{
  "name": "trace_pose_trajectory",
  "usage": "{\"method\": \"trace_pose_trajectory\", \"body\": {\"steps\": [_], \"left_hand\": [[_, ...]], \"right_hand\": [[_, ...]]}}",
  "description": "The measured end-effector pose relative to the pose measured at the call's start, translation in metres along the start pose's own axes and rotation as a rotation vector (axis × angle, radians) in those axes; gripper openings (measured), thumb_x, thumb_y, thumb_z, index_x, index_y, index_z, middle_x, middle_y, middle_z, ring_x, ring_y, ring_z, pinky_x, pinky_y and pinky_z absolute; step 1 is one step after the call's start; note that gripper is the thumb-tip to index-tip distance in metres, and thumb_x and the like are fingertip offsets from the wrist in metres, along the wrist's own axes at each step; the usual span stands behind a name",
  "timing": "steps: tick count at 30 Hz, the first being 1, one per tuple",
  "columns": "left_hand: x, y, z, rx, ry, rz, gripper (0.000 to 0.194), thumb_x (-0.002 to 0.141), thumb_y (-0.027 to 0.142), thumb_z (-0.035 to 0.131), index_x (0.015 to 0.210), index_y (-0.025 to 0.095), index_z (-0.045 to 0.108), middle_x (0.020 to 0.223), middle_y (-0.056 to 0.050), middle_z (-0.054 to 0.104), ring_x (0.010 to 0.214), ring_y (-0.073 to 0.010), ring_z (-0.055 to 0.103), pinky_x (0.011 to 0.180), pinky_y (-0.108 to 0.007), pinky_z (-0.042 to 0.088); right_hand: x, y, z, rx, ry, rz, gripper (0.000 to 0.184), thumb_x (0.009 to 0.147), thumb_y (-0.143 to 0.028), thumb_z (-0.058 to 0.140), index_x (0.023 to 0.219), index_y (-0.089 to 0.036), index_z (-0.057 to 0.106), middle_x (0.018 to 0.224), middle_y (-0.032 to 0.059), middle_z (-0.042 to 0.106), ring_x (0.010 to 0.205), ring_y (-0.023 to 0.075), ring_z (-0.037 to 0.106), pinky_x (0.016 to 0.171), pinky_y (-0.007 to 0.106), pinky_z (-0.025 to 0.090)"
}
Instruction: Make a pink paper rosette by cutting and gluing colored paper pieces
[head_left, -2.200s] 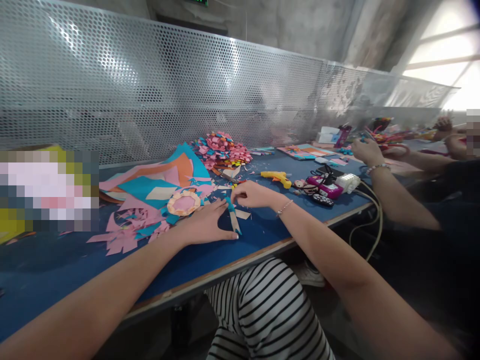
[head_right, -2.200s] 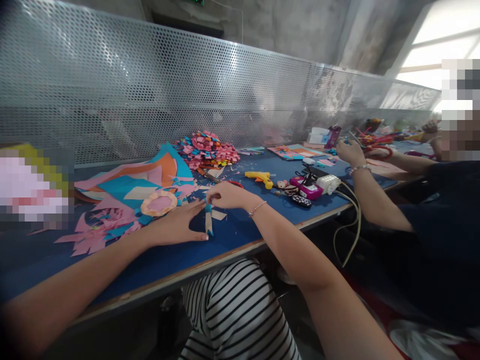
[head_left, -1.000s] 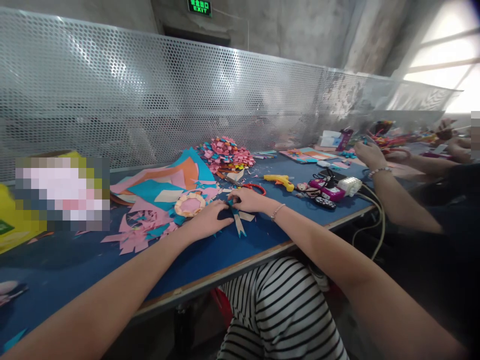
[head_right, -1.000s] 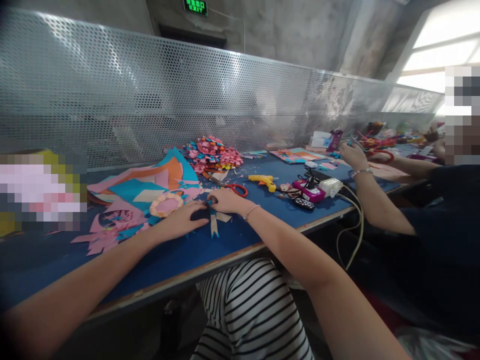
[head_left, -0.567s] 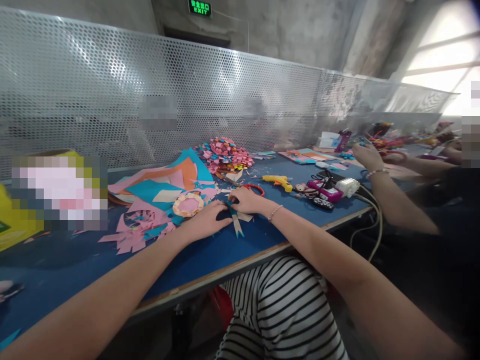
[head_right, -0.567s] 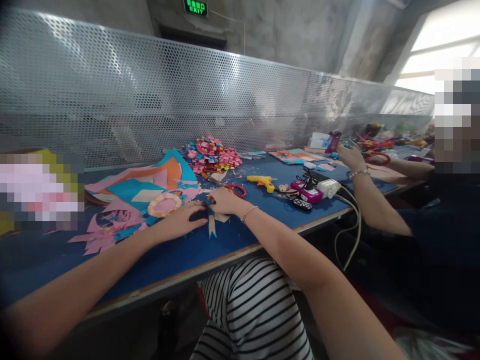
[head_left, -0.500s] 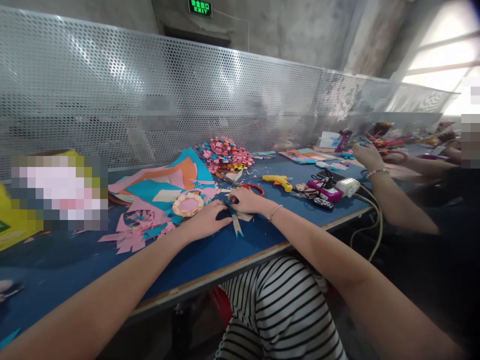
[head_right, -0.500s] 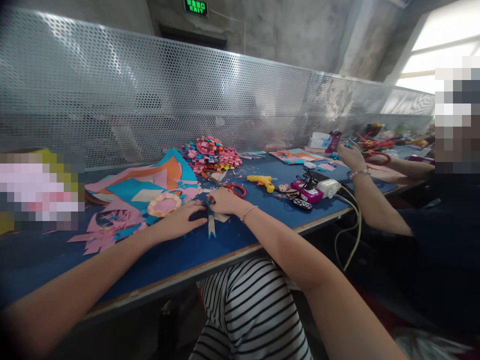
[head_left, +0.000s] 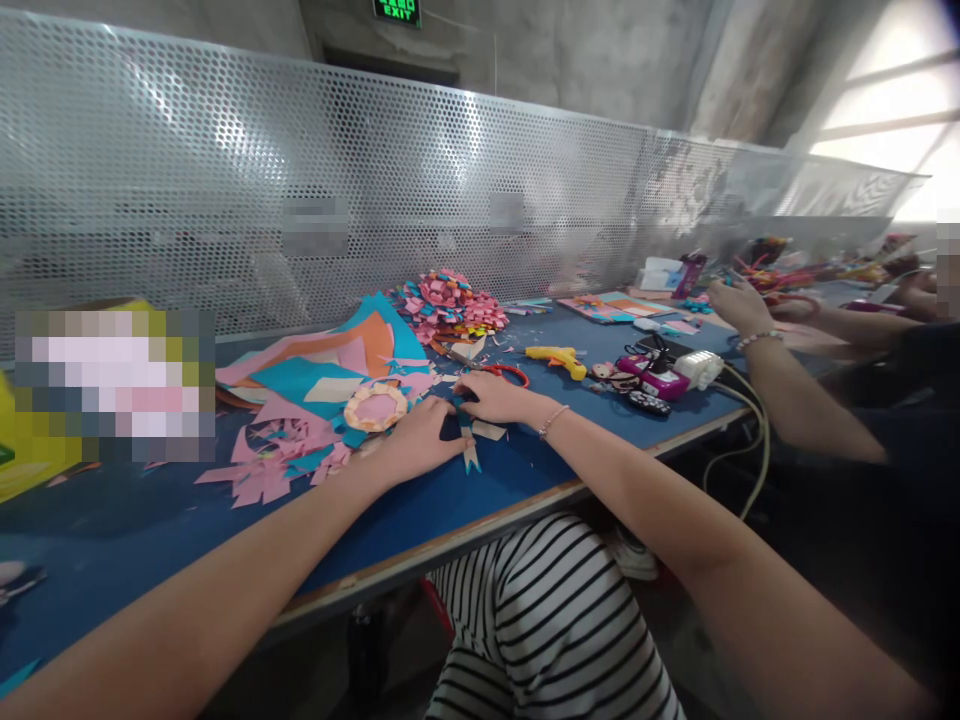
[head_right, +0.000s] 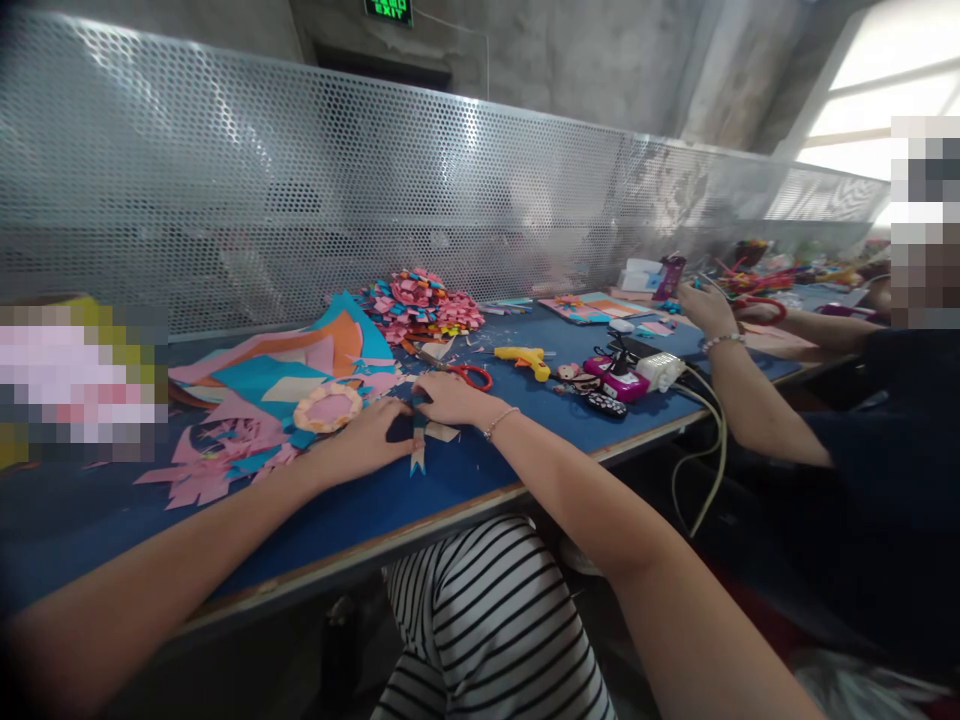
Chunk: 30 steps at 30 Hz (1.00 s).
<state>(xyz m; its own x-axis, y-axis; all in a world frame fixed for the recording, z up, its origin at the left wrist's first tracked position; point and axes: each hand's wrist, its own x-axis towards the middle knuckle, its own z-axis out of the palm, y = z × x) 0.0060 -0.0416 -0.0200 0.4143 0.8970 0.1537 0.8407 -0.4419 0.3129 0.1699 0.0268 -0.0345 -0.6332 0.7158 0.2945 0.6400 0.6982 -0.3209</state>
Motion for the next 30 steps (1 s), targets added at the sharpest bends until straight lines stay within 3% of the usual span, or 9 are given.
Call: {"method": "trace_pose_trajectory", "body": {"steps": [12,18,26,30], "left_hand": [[0.0018,-0.0029,0.0035,0.012,-0.011,-0.016,0.047,0.076,0.054,0.043,0.103,0.016,0.052,0.111,-0.013,0.054,0.105,-0.0284,0.050,0.091,-0.044,0.038],[0.0009,-0.0015,0.0034,0.027,-0.012,-0.014,0.050,0.067,0.056,0.054,0.099,0.018,0.052,0.107,-0.012,0.054,0.101,-0.0295,0.051,0.087,-0.044,0.040],[-0.0004,0.0014,-0.0014,0.004,-0.050,-0.007,0.054,0.071,0.059,0.048,0.103,0.016,0.052,0.110,-0.014,0.053,0.104,-0.0299,0.049,0.090,-0.045,0.038],[-0.0005,0.0027,-0.0023,0.043,-0.066,-0.012,0.060,0.066,0.061,0.053,0.106,0.017,0.051,0.111,-0.014,0.053,0.106,-0.0308,0.049,0.090,-0.044,0.039]], "right_hand": [[0.0048,0.0086,0.0080,-0.056,0.037,-0.080,0.024,0.077,-0.017,0.057,0.099,-0.010,0.057,0.099,0.0114,0.058,0.094,0.0181,0.051,0.083,0.031,0.038],[0.0061,0.0080,0.0083,-0.042,0.024,-0.062,0.024,0.075,-0.017,0.058,0.098,-0.009,0.057,0.094,0.0101,0.060,0.091,0.0178,0.051,0.081,0.029,0.038],[0.0052,0.0037,0.0053,-0.037,-0.001,-0.012,0.022,0.078,-0.020,0.056,0.098,-0.012,0.056,0.098,0.0100,0.059,0.094,0.0186,0.051,0.082,0.031,0.037],[0.0045,0.0042,0.0063,-0.034,0.003,-0.021,0.020,0.078,-0.019,0.056,0.097,-0.011,0.056,0.097,0.0106,0.059,0.094,0.0186,0.051,0.082,0.031,0.037]]}}
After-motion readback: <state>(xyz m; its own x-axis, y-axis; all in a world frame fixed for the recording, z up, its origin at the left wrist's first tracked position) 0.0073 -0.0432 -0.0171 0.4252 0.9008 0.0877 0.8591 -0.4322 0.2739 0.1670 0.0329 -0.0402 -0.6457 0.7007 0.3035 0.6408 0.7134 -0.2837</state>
